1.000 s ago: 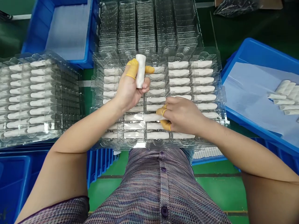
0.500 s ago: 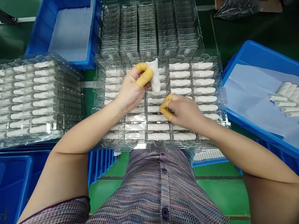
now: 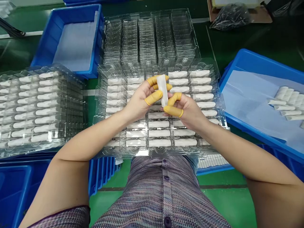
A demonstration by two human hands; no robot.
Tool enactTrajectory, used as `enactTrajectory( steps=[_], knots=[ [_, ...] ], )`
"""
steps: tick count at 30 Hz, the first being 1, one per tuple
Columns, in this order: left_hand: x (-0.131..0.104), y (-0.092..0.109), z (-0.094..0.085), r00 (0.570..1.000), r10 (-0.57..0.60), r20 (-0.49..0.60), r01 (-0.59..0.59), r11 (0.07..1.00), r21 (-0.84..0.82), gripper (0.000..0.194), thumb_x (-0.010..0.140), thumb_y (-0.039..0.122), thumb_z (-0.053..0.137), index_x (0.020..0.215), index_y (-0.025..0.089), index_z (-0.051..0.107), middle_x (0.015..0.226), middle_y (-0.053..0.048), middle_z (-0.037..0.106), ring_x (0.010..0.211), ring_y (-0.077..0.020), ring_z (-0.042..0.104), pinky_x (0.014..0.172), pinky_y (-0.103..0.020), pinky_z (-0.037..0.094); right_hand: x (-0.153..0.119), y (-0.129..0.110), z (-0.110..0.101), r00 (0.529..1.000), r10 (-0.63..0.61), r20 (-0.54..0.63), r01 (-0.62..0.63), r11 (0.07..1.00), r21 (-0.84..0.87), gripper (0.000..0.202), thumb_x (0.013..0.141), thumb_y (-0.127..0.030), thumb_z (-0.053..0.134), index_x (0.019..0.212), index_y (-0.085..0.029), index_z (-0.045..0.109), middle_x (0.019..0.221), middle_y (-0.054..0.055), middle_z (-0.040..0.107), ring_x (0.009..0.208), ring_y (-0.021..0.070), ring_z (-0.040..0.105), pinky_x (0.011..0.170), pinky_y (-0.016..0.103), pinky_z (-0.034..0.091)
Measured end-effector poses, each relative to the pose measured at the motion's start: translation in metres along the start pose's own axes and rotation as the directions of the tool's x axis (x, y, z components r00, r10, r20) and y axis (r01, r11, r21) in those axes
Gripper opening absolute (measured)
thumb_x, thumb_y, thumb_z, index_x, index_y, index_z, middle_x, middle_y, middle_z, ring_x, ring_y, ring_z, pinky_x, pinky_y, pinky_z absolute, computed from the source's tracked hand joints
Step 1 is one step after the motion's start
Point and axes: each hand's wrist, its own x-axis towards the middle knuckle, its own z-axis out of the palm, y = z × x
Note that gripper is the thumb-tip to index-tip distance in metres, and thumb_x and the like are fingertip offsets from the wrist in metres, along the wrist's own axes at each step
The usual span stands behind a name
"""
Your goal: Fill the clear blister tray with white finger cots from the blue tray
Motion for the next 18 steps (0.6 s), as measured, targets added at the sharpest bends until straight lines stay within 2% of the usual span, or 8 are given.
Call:
enactTrajectory(
  steps=[3, 6, 11, 13, 15, 16, 17, 18],
  knots=[
    [0.001, 0.003, 0.001, 0.998, -0.062, 0.009, 0.063, 0.996, -0.060, 0.062, 0.088, 0.050, 0.085, 0.138, 0.025, 0.061, 0.136, -0.008, 0.074, 0.133, -0.0305, 0.069, 0.117, -0.048, 0.055, 0.001, -0.003, 0.000, 0.996, 0.076, 0.049, -0.082, 0.988, 0.132, 0.038, 0.074, -0.041, 0.097, 0.091, -0.024, 0.067, 0.114, 0.002, 0.078, 0.103, 0.0232, 0.079, 0.080, 0.034, 0.069],
    [0.000, 0.007, 0.002, 0.992, -0.129, 0.007, 0.129, 0.986, -0.108, 0.064, 0.087, 0.046, 0.085, 0.142, 0.025, 0.058, 0.135, -0.008, 0.075, 0.137, -0.0323, 0.066, 0.118, -0.051, 0.055, 0.003, -0.004, 0.000, 0.982, 0.144, 0.119, -0.169, 0.958, 0.232, 0.035, 0.081, -0.040, 0.091, 0.103, -0.025, 0.070, 0.116, 0.004, 0.080, 0.108, 0.0239, 0.079, 0.085, 0.035, 0.070],
    [-0.001, 0.008, 0.003, 0.991, -0.123, 0.051, 0.126, 0.989, -0.073, 0.063, 0.086, 0.048, 0.086, 0.139, 0.025, 0.061, 0.135, -0.008, 0.074, 0.136, -0.0338, 0.067, 0.114, -0.052, 0.058, 0.005, -0.002, -0.004, 0.984, 0.129, 0.121, -0.153, 0.966, 0.207, 0.040, 0.077, -0.044, 0.093, 0.100, -0.025, 0.067, 0.108, 0.002, 0.081, 0.102, 0.0206, 0.079, 0.084, 0.032, 0.069],
    [0.002, 0.010, -0.001, 0.997, -0.066, 0.030, 0.067, 0.998, -0.013, 0.058, 0.086, 0.047, 0.085, 0.137, 0.028, 0.063, 0.138, -0.006, 0.072, 0.139, -0.0335, 0.064, 0.116, -0.052, 0.056, 0.006, -0.003, -0.010, 0.994, 0.060, 0.088, -0.067, 0.994, 0.082, 0.040, 0.077, -0.048, 0.092, 0.094, -0.026, 0.064, 0.101, 0.002, 0.079, 0.096, 0.0203, 0.078, 0.081, 0.033, 0.067],
    [0.007, 0.011, -0.011, 0.999, 0.023, -0.035, -0.021, 0.997, 0.070, 0.052, 0.088, 0.047, 0.083, 0.134, 0.030, 0.064, 0.142, -0.005, 0.070, 0.144, -0.0335, 0.061, 0.117, -0.051, 0.054, 0.008, -0.006, -0.018, 0.995, -0.100, 0.029, 0.104, 0.977, -0.186, 0.035, 0.078, -0.044, 0.090, 0.091, -0.026, 0.062, 0.098, 0.002, 0.077, 0.092, 0.0214, 0.076, 0.080, 0.036, 0.064],
    [0.010, 0.011, -0.018, 0.995, 0.073, -0.073, -0.064, 0.991, 0.116, 0.050, 0.089, 0.047, 0.081, 0.133, 0.031, 0.064, 0.143, -0.005, 0.069, 0.145, -0.0336, 0.059, 0.118, -0.052, 0.054, 0.009, -0.007, -0.022, 0.981, -0.194, 0.023, 0.188, 0.910, -0.370, 0.031, 0.078, -0.039, 0.088, 0.091, -0.027, 0.063, 0.098, 0.002, 0.076, 0.091, 0.0225, 0.074, 0.081, 0.038, 0.062],
    [0.012, 0.010, -0.025, 0.987, 0.119, -0.108, -0.100, 0.982, 0.162, 0.048, 0.090, 0.049, 0.080, 0.132, 0.031, 0.064, 0.143, -0.005, 0.069, 0.145, -0.0337, 0.059, 0.118, -0.052, 0.053, 0.010, -0.009, -0.025, 0.960, -0.275, 0.046, 0.253, 0.792, -0.556, 0.026, 0.079, -0.033, 0.086, 0.092, -0.027, 0.064, 0.097, 0.002, 0.076, 0.090, 0.0236, 0.073, 0.082, 0.040, 0.060],
    [0.015, 0.009, -0.032, 0.979, 0.155, -0.135, -0.125, 0.970, 0.208, 0.047, 0.091, 0.050, 0.078, 0.132, 0.032, 0.063, 0.143, -0.005, 0.068, 0.145, -0.0337, 0.060, 0.117, -0.052, 0.053, 0.012, -0.010, -0.027, 0.939, -0.329, 0.099, 0.297, 0.633, -0.715, 0.022, 0.078, -0.028, 0.083, 0.093, -0.026, 0.066, 0.096, 0.002, 0.075, 0.091, 0.0250, 0.071, 0.084, 0.041, 0.058]
  ],
)
